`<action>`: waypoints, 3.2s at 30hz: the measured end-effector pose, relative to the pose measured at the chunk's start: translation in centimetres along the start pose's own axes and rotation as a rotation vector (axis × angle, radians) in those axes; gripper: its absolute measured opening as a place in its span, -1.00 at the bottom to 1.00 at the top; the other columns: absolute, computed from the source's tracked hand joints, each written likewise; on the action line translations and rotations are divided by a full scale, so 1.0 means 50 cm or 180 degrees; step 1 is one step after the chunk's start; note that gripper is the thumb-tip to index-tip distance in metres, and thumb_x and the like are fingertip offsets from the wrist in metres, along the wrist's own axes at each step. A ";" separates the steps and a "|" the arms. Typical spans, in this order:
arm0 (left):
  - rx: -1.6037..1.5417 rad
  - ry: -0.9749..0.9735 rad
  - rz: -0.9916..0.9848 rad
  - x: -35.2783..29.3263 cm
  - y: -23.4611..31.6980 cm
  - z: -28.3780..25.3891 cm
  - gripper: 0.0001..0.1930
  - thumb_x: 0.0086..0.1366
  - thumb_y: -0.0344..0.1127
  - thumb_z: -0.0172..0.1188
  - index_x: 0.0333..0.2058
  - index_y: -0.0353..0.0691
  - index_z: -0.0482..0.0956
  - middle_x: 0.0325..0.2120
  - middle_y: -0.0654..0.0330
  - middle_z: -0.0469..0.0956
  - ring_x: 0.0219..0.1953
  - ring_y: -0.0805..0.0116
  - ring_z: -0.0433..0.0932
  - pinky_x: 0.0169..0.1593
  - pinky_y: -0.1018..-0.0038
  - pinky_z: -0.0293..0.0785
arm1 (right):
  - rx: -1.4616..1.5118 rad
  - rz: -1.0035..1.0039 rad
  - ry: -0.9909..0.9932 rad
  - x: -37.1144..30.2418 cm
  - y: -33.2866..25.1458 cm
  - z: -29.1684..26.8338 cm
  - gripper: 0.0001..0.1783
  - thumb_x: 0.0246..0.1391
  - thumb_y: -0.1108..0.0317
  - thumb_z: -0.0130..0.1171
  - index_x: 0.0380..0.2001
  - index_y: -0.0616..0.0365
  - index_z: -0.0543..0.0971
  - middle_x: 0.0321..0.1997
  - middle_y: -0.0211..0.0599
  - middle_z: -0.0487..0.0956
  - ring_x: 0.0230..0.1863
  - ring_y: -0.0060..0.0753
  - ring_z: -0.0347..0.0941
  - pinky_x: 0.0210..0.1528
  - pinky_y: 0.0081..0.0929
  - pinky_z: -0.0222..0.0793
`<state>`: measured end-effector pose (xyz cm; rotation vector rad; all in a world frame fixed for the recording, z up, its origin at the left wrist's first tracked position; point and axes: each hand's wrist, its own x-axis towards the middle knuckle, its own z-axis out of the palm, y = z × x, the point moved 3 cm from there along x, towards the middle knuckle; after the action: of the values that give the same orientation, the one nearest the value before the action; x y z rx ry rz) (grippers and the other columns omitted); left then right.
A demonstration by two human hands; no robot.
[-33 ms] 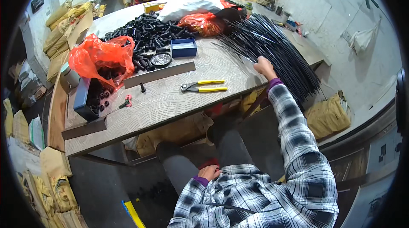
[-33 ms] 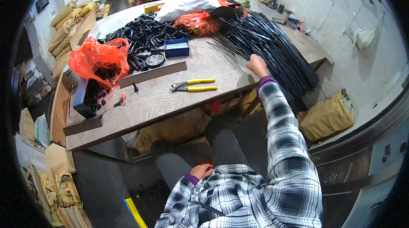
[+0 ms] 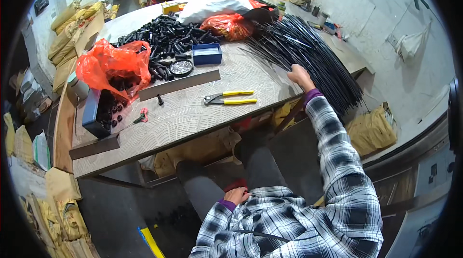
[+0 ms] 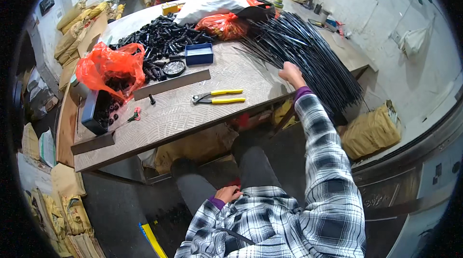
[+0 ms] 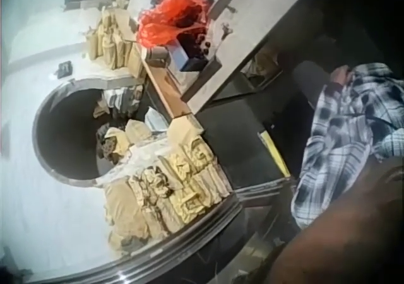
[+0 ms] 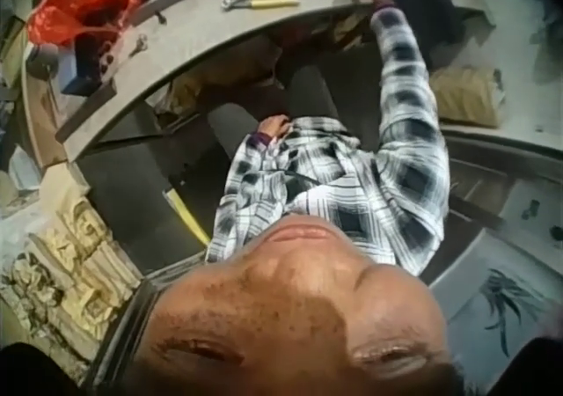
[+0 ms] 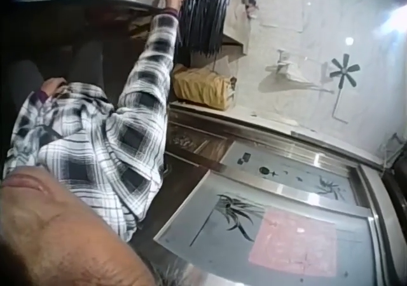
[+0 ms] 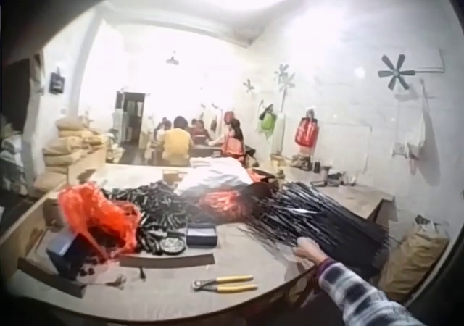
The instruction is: Assemble electrical wire bundles into connectors and use crimping tools to secure terminals.
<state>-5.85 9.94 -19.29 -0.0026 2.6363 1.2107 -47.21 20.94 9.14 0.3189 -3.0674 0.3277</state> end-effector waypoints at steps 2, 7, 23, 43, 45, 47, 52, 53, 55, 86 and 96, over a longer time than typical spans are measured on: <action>-0.0008 -0.0230 -0.0051 0.007 -0.008 0.000 -0.58 0.12 0.08 0.06 -0.22 -0.11 0.52 -0.37 0.04 0.55 -0.31 0.02 0.51 -0.26 0.23 0.42 | -0.0197 -0.0233 0.0094 0.007 0.017 -0.006 -0.67 -0.11 0.17 0.03 -0.40 0.25 0.49 -0.28 0.08 0.51 -0.17 0.02 0.43 -0.18 -0.15 0.32; 0.0031 -0.0559 -0.0139 0.010 -0.010 0.015 -0.57 0.13 0.11 0.03 -0.21 -0.08 0.52 -0.35 0.04 0.55 -0.29 0.02 0.51 -0.24 0.21 0.41 | -0.0804 -0.0356 0.0051 -0.034 0.043 -0.109 -0.51 0.02 -0.06 -0.04 -0.40 0.21 0.53 -0.31 -0.02 0.53 -0.22 0.01 0.44 -0.21 -0.14 0.33; -0.0161 -0.0426 -0.0441 0.032 -0.056 0.018 -0.58 0.12 0.13 0.02 -0.22 -0.05 0.51 -0.38 0.00 0.55 -0.27 -0.01 0.51 -0.22 0.18 0.41 | -0.0914 -0.1059 0.1255 0.062 0.025 -0.383 -0.69 0.08 0.11 -0.08 -0.20 0.04 0.46 -0.22 -0.16 0.52 -0.15 -0.03 0.41 -0.14 -0.17 0.31; -0.0264 0.1000 0.0728 0.018 0.165 -0.223 -0.78 0.17 -0.27 0.07 -0.26 -0.24 0.53 -0.34 0.05 0.55 -0.34 0.15 0.55 -0.25 0.43 0.46 | 0.3055 -0.1962 0.1502 0.066 -0.195 -0.089 -0.83 0.07 0.37 0.00 -0.35 0.28 0.39 -0.48 0.04 0.49 -0.39 0.06 0.44 -0.37 -0.28 0.31; -0.0503 0.1205 0.1404 0.037 0.280 -0.314 -0.82 0.14 -0.37 0.11 -0.29 -0.29 0.52 -0.35 0.04 0.55 -0.35 0.16 0.56 -0.28 0.45 0.47 | 0.2504 -0.1892 0.0968 0.076 -0.216 -0.117 -0.76 0.00 0.31 0.08 -0.37 0.30 0.43 -0.47 0.02 0.50 -0.41 -0.04 0.45 -0.36 -0.32 0.31; -0.0735 0.1447 0.2109 0.057 0.396 -0.404 -0.84 0.11 -0.43 0.14 -0.31 -0.33 0.52 -0.41 0.05 0.55 -0.39 0.22 0.56 -0.29 0.49 0.47 | 0.2410 -0.1893 0.0500 0.036 -0.246 -0.167 -0.75 -0.02 0.30 0.10 -0.39 0.30 0.42 -0.63 -0.31 0.42 -0.58 -0.51 0.31 -0.50 -0.46 0.25; -0.2115 0.2214 0.1855 0.178 0.512 -0.577 -0.62 0.11 -0.39 0.19 -0.11 -0.39 0.36 -0.31 0.18 0.49 -0.27 0.50 0.45 -0.22 0.56 0.42 | 0.2357 -0.2164 0.0408 -0.041 -0.288 -0.205 -0.69 -0.14 0.34 0.20 -0.34 0.33 0.45 -0.44 -0.03 0.52 -0.38 -0.24 0.46 -0.30 -0.42 0.33; -0.1955 0.2325 0.1953 0.222 0.505 -0.622 -0.66 0.12 -0.35 0.19 -0.18 -0.41 0.37 -0.36 0.22 0.46 -0.25 0.51 0.45 -0.23 0.56 0.43 | 0.2337 -0.2173 0.0351 -0.065 -0.288 -0.200 -0.69 -0.14 0.34 0.20 -0.34 0.33 0.45 -0.44 -0.03 0.52 -0.38 -0.24 0.46 -0.30 -0.42 0.33; -0.2167 0.2449 0.1623 0.262 0.497 -0.707 -0.70 0.11 -0.33 0.21 -0.25 -0.38 0.39 -0.43 0.25 0.46 -0.29 0.51 0.46 -0.23 0.54 0.44 | 0.2613 -0.2742 0.0452 -0.122 -0.292 -0.173 -0.68 -0.15 0.41 0.19 -0.27 0.30 0.42 -0.43 -0.06 0.52 -0.40 -0.26 0.46 -0.32 -0.45 0.33; -0.3590 0.3414 0.0948 0.161 0.389 -0.776 -0.86 0.27 -0.26 -0.02 -0.41 -0.17 0.31 -0.76 0.41 0.20 -0.82 0.68 0.11 -0.80 0.70 0.00 | 0.4823 -0.1161 0.0955 -0.155 -0.159 -0.180 -0.73 0.20 0.23 -0.15 -0.27 0.26 0.36 -0.71 -0.50 0.29 -0.82 -0.76 0.08 -0.83 -0.77 -0.01; -0.3445 0.2602 0.1166 0.181 0.432 -0.748 -0.72 0.32 -0.27 -0.14 -0.19 -0.42 0.35 -0.38 -0.05 0.54 -0.58 0.41 0.51 -0.49 0.54 0.51 | 0.4461 -0.1434 -0.0310 -0.155 -0.212 -0.175 -0.80 0.18 0.22 -0.13 -0.31 0.11 0.38 -0.67 -0.59 0.27 -0.81 -0.85 0.01 -0.81 -0.82 -0.14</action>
<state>-24.91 -2.94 18.36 -0.2565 2.1084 3.1370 -37.25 14.19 19.39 0.9780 -2.1233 2.3116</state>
